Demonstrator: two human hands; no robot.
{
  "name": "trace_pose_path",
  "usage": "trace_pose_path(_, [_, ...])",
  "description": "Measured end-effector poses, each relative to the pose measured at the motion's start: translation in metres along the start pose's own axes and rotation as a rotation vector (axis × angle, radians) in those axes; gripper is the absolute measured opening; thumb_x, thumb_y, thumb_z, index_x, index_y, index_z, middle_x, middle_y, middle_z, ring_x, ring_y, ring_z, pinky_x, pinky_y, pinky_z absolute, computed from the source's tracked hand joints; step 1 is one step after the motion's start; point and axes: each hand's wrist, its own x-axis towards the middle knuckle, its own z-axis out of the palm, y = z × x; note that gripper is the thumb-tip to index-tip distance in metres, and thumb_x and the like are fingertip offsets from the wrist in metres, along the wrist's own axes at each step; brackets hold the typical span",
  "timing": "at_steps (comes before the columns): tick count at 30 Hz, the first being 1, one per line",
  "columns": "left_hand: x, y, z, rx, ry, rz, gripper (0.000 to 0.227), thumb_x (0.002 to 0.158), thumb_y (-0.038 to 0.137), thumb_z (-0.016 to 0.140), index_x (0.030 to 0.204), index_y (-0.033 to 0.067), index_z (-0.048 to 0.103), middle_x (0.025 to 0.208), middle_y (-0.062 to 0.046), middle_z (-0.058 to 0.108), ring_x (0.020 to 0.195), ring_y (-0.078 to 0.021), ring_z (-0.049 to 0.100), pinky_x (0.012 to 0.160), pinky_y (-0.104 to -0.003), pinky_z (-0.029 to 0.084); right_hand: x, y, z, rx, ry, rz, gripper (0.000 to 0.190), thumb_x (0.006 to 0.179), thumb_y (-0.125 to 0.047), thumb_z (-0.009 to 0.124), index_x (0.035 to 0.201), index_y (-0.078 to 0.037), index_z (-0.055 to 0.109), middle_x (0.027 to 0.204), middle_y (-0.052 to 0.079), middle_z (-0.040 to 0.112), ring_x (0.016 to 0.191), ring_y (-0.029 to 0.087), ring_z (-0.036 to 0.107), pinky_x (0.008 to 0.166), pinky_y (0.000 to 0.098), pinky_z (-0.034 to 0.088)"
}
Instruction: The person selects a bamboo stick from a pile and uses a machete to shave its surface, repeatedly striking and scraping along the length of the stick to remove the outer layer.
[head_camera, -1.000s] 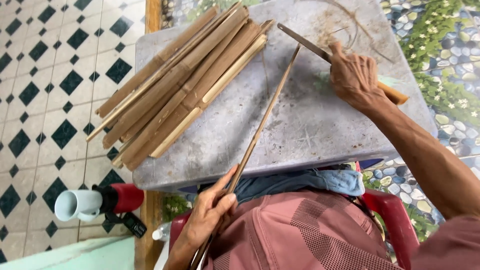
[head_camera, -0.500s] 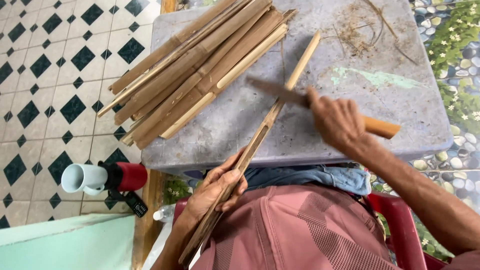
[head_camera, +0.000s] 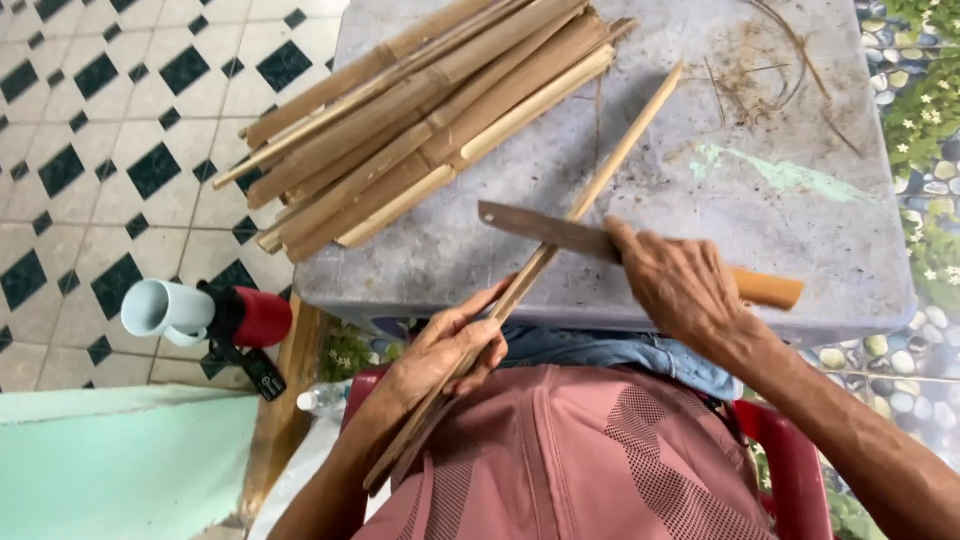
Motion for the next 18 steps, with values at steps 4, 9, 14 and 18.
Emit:
trace_pose_path(4, [0.006,-0.012,-0.005,-0.06,0.034,0.007,0.056,0.106,0.022,0.055,0.155,0.0001,0.042,0.079,-0.017,0.063,0.039,-0.0113,0.054,0.028,-0.018,0.036,0.022,0.026,0.021,-0.173,0.16,0.06,0.009,0.103,-0.013,0.048,0.108,-0.015,0.057,0.074,0.007,0.072,0.076,0.031,0.078,0.066,0.0471,0.059])
trace_pose_path(9, [0.001,0.002,-0.006,-0.021,0.057,0.001,0.053,0.105,0.025,0.056,0.149,-0.0016,0.046,0.083,-0.017,0.062,0.043,-0.01,0.053,0.031,-0.017,0.036,0.039,0.014,-0.007,0.023,0.061,0.056,0.031,0.103,-0.021,0.052,0.134,-0.02,0.048,0.071,0.019,0.071,0.075,0.045,0.075,0.068,0.0571,0.057])
trace_pose_path(14, [0.0,0.004,-0.006,0.024,0.051,0.026,0.055,0.104,0.024,0.059,0.15,-0.0033,0.045,0.085,-0.018,0.061,0.043,-0.0112,0.053,0.032,-0.017,0.037,0.051,-0.017,-0.007,0.412,-0.059,-0.182,0.059,0.095,-0.02,0.062,0.152,-0.029,0.052,0.066,0.018,0.072,0.071,0.046,0.071,0.073,0.0598,0.056])
trace_pose_path(18, [-0.002,0.007,-0.007,0.025,0.061,0.014,0.051,0.107,0.026,0.053,0.148,-0.004,0.048,0.089,-0.016,0.062,0.048,-0.0089,0.058,0.035,-0.015,0.04,0.069,-0.026,-0.012,0.428,-0.045,-0.308,0.02,0.1,-0.02,0.063,0.12,-0.015,0.065,0.089,0.006,0.081,0.071,0.035,0.074,0.07,0.0491,0.058])
